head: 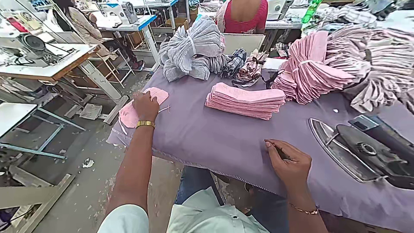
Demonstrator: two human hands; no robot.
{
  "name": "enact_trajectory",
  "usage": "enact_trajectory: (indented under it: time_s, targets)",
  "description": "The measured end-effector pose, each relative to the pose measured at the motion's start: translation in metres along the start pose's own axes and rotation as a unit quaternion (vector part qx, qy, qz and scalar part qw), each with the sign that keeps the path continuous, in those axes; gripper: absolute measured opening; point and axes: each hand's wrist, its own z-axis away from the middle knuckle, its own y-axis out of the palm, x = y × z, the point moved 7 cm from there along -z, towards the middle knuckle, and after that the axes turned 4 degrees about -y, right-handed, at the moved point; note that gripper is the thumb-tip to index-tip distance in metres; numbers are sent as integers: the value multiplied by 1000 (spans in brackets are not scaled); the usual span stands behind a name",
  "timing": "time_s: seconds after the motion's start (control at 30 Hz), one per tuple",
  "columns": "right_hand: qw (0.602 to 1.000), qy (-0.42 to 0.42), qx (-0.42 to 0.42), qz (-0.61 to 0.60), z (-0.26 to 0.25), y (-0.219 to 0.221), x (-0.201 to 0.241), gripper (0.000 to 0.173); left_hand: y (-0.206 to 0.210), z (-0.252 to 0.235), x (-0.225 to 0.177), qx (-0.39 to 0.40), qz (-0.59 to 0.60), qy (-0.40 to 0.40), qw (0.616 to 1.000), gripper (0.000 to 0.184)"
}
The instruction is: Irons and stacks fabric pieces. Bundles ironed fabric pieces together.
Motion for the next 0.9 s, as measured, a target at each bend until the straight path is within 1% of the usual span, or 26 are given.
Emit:
enact_trajectory:
  time_s: [0.13, 0.23, 0.3, 0.33, 0.4, 0.47, 0.5, 0.57, 0.63, 0.7, 0.73, 0.77, 0.8, 0.83, 0.87, 0.9]
  targets:
    - [1000, -8, 6, 7, -2, 2, 2, 18, -2, 6, -1, 8, -10, -15, 1000, 33]
    - [1000, -14, 6, -2, -1, 1, 3, 17, -1, 8, -2, 25, -24, -13, 999, 42]
    - [1000, -20, 6, -1, 0, 1, 3, 17, 2, 9, -2, 27, -43, -9, 999, 42]
    - [1000, -22, 3, 3, 0, 0, 5, 17, 0, 9, -4, 23, -43, -5, 999, 39]
    - [999, -28, -9, 14, 0, -2, 9, 18, -7, 12, -7, -11, -17, 10, 1000, 29]
    - [999, -36, -29, 17, 1, -5, 14, 18, -20, 19, -15, -61, 21, 47, 997, 29]
    - [999, -36, -38, 14, 3, -6, 17, 18, -30, 28, -23, -89, 39, 75, 992, 31]
    - [998, -29, -48, -17, 8, -5, 24, 17, -60, 60, -51, -147, 81, 149, 974, 32]
    - [996, -3, -24, -91, 16, 7, 34, 18, -90, 111, -90, -152, 117, 208, 959, 29]
    - [979, 43, 21, -199, 20, 27, 46, 28, -114, 170, -132, -125, 193, 251, 940, 24]
    - [961, 61, 47, -267, 20, 38, 55, 37, -122, 200, -152, -92, 262, 268, 923, 21]
    - [940, 70, 66, -326, 20, 47, 63, 47, -127, 226, -172, -43, 343, 282, 895, 19]
    - [926, 74, 72, -363, 20, 52, 69, 54, -130, 249, -190, 19, 433, 292, 853, 16]
    - [923, 78, 58, -372, 20, 52, 74, 50, -130, 268, -205, 87, 524, 291, 796, 13]
    - [929, 75, 38, -361, 21, 49, 77, 39, -128, 282, -216, 143, 603, 278, 734, 11]
    - [932, 58, 28, -357, 22, 43, 80, 31, -125, 290, -221, 180, 653, 257, 689, 10]
